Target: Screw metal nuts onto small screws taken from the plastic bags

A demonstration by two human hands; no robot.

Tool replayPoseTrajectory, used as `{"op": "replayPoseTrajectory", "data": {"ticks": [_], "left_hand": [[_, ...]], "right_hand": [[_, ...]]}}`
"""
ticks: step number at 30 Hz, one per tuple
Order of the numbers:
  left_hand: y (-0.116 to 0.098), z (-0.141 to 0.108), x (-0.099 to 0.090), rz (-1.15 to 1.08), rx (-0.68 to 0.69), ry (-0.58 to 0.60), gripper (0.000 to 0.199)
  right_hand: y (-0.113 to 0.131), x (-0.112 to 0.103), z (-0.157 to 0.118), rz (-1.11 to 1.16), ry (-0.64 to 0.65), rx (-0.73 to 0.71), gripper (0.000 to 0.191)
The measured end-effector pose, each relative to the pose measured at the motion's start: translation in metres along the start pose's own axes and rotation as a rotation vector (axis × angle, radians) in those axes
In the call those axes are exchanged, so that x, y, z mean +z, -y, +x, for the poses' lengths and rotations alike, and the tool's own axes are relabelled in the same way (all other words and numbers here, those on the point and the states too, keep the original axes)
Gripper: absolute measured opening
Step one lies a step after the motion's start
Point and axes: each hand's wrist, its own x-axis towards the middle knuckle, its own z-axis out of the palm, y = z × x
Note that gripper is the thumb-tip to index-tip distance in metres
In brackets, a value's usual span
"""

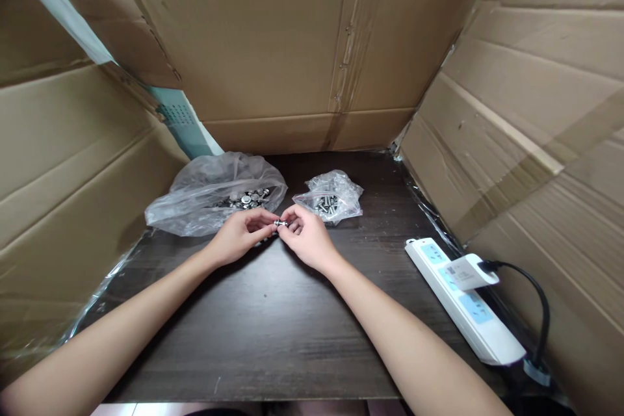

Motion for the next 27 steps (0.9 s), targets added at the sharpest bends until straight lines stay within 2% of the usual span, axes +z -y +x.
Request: {"op": "replayPoseTrajectory", "data": {"ticks": [15,19,27], "left_hand": [[0.0013,-0.0006,0.0007,-0.042,0.003,-0.047,0.029],[-0.0004,-0.0019,0.0010,-0.067,0.007,-0.054,0.028],[0.0027,-0.0028,0.0018,-0.078,0.026,-0.078,0.028]], "right_hand": [[-0.0013,-0.0016,0.0010,0.014,0.008,0.002,0.016],[0.0018,-0.0013,0.0006,0.016,0.010,0.009,0.024],[-0.0029,-0.0039,0.0033,-0.047,-0.014,0.017,0.052]]}}
